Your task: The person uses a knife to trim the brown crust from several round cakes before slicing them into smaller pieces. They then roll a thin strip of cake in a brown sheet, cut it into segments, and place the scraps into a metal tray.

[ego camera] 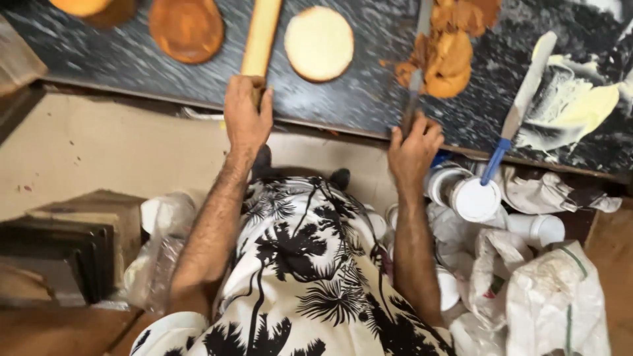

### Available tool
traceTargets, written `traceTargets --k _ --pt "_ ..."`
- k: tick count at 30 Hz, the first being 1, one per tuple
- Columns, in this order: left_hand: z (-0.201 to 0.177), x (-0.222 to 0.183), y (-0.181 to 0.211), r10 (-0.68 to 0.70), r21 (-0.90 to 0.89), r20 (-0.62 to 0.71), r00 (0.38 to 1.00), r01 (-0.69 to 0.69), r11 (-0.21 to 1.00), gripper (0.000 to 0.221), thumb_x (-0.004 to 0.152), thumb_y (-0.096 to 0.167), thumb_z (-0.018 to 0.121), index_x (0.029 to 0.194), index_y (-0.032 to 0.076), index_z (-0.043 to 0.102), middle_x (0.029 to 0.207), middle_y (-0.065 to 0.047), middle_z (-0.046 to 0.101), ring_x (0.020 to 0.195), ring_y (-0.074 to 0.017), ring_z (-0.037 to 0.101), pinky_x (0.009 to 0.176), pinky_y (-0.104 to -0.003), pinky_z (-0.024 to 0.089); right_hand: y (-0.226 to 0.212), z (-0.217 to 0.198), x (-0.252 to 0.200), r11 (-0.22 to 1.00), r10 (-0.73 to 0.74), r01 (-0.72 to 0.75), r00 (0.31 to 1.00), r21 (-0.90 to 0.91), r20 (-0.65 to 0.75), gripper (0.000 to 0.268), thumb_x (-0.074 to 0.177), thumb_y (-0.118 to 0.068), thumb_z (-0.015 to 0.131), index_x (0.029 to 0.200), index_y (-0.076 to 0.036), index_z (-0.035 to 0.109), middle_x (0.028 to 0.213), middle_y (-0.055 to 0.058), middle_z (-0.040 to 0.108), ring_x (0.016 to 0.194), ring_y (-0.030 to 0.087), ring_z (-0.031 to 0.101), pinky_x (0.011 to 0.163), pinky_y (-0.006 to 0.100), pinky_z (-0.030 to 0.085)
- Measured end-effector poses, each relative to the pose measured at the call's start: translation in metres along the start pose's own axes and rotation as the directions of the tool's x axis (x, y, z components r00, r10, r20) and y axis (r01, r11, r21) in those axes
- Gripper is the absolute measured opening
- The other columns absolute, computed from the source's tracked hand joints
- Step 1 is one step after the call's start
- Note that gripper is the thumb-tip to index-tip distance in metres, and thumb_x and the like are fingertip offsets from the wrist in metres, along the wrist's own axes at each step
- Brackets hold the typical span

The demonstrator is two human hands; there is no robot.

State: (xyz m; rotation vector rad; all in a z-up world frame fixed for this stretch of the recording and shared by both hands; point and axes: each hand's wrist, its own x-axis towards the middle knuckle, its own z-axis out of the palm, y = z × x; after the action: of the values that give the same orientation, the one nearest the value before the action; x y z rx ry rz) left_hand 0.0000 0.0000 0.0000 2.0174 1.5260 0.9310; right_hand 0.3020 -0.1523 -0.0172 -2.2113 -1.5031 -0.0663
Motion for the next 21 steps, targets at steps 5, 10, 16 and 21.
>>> traceTargets --k 5,10,16,21 --pt "0.010 0.061 -0.080 0.037 -0.187 0.099 0.994 -0.018 0.982 0.069 0.089 0.011 0.083 0.145 0.000 0.044 0.145 -0.023 0.049 0.138 -0.0404 0.047 0.118 -0.044 0.037 -0.002 0.052 0.027 0.953 0.103 -0.101 0.995 0.285 0.008 0.049 0.093 0.000 0.058 0.141 0.004 0.055 0.125 0.026 0.067 0.114 0.043 0.065 0.100 0.051 0.050" --pt "0.031 0.077 -0.080 0.056 -0.018 0.267 0.962 -0.053 0.998 0.085 0.078 0.006 0.084 0.150 0.003 0.040 0.154 -0.020 0.042 0.146 -0.0516 0.029 0.118 -0.058 0.021 -0.038 0.055 0.013 0.602 0.540 -0.599 0.792 0.528 0.283 0.038 0.098 -0.015 0.057 0.133 0.000 0.061 0.104 0.018 0.070 0.089 0.032 0.065 0.080 0.044 0.048" --pt "0.044 0.066 -0.057 -0.010 -0.293 0.147 0.989 0.053 0.955 0.087 0.081 -0.017 0.063 0.158 0.008 0.034 0.154 -0.022 0.042 0.146 -0.0439 0.044 0.121 -0.045 0.043 -0.083 0.041 -0.015 0.823 0.498 -0.495 0.865 0.278 0.064 0.024 0.109 -0.020 0.066 0.118 0.002 0.062 0.091 0.012 0.066 0.081 0.026 0.063 0.075 0.043 0.052" --pt "0.021 0.071 -0.062 -0.041 -0.183 0.088 0.995 0.057 0.981 0.093 0.077 -0.017 0.069 0.160 0.002 0.030 0.141 -0.026 0.042 0.131 -0.0451 0.050 0.115 -0.046 0.046 -0.105 0.024 -0.045 0.405 0.686 -0.701 0.657 0.587 0.312 0.020 0.103 -0.016 0.061 0.120 -0.005 0.058 0.073 0.001 0.058 0.057 0.011 0.053 0.049 0.030 0.043"
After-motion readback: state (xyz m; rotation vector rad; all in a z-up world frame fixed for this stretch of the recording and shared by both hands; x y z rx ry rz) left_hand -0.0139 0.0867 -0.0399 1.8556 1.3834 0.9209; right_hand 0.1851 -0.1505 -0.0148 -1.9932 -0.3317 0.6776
